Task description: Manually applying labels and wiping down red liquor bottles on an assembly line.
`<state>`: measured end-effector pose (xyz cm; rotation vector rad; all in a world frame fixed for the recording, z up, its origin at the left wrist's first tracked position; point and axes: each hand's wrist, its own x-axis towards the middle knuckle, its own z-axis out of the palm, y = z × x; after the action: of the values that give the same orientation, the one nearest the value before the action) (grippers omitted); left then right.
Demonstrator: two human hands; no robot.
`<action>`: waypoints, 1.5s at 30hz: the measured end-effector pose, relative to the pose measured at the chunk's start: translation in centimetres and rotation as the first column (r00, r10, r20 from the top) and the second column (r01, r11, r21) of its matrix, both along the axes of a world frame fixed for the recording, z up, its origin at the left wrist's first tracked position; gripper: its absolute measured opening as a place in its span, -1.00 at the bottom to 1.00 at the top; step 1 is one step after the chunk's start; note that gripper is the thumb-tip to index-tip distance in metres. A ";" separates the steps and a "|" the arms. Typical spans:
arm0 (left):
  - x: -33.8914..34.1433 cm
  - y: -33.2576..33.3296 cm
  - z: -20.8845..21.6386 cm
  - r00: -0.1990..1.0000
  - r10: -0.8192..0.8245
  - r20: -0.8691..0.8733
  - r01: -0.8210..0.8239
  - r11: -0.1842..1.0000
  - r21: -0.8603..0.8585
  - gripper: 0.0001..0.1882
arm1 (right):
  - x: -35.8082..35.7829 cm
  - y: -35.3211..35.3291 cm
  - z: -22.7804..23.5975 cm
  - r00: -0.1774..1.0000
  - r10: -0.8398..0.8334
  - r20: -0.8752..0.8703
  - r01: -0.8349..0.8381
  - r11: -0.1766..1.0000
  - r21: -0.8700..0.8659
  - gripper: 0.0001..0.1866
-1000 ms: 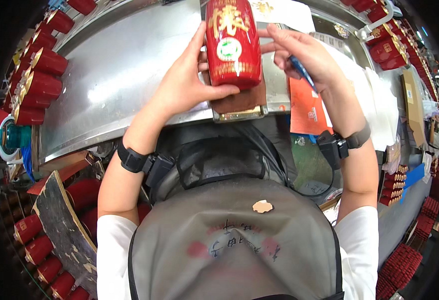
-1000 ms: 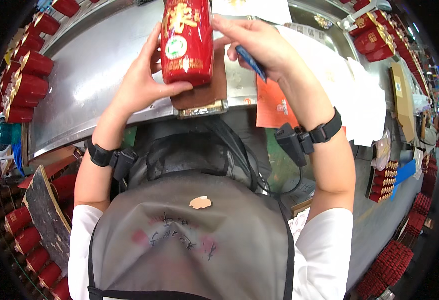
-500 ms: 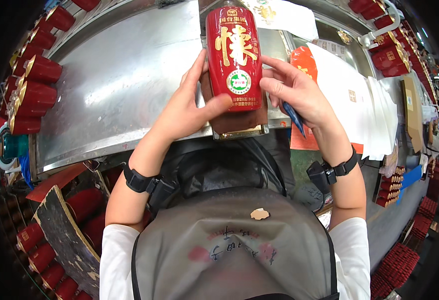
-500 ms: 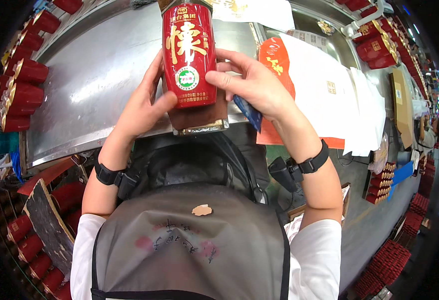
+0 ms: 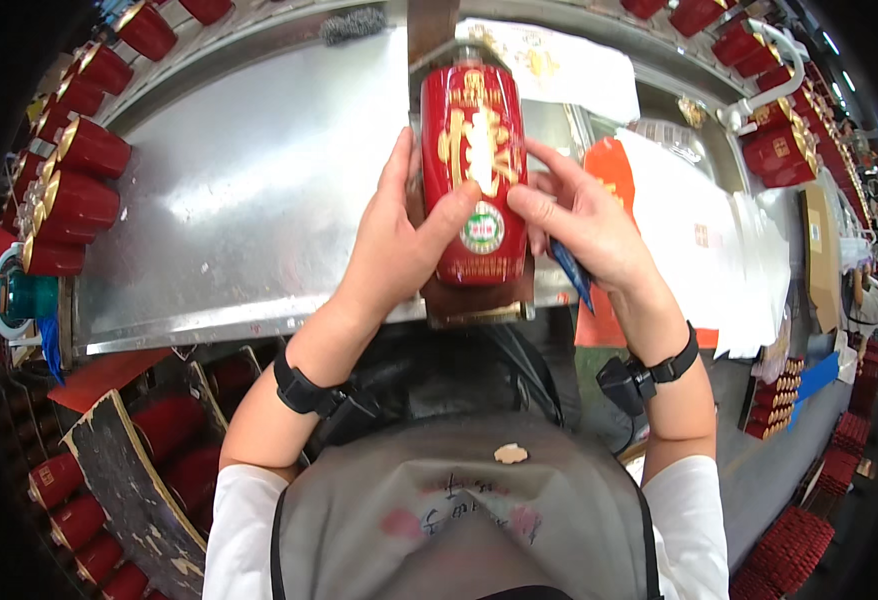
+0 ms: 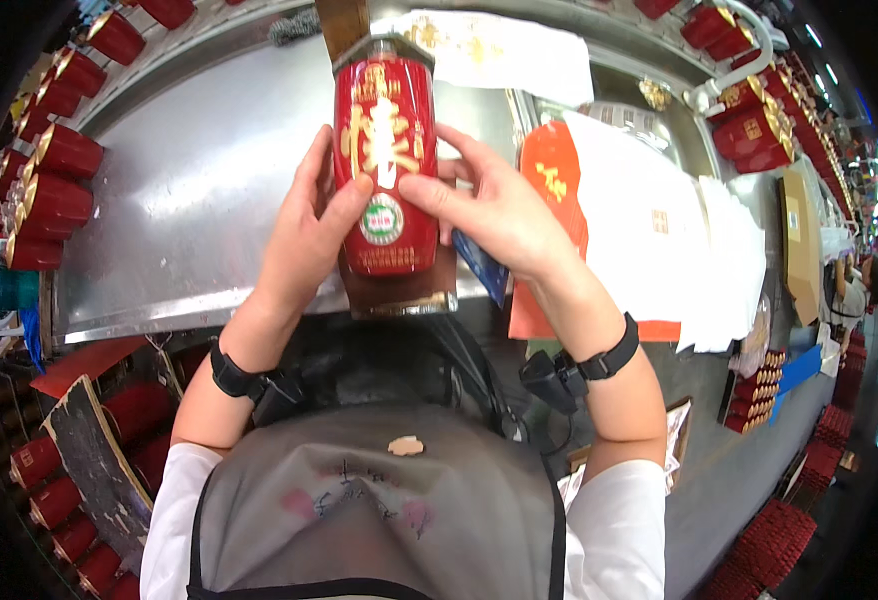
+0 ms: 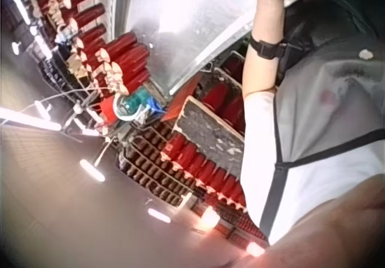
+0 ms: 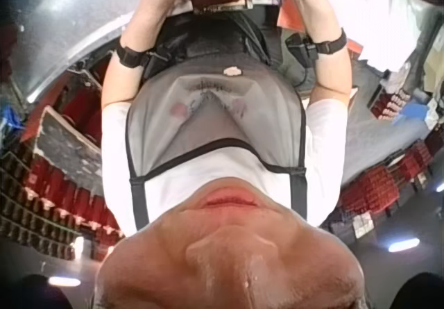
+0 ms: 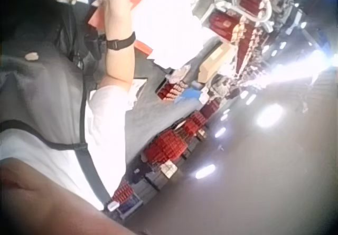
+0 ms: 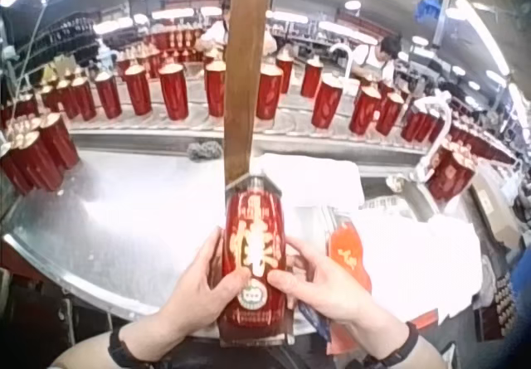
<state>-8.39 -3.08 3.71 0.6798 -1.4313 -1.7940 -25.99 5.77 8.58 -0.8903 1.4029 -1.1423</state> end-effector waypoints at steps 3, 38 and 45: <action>-0.3 -0.1 0.1 0.999 -0.037 0.012 0.038 0.997 -0.063 -0.06 | 0.0 -0.2 0.0 0.999 0.014 -0.032 -0.014 1.000 0.010 -0.11; -1.0 -0.2 -0.1 0.999 -0.053 0.009 0.054 0.988 -0.142 -0.08 | 0.5 -0.3 0.1 0.997 -0.019 0.073 0.020 1.000 -0.012 -0.15; -0.9 0.1 0.2 0.999 -0.039 0.006 0.039 0.987 -0.155 -0.07 | 0.6 -0.2 0.2 0.998 -0.018 0.065 0.017 1.000 0.019 -0.15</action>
<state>-9.30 -3.03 3.88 0.5775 -1.5768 -1.6910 -25.41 5.60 8.81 -0.8222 1.3684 -1.1604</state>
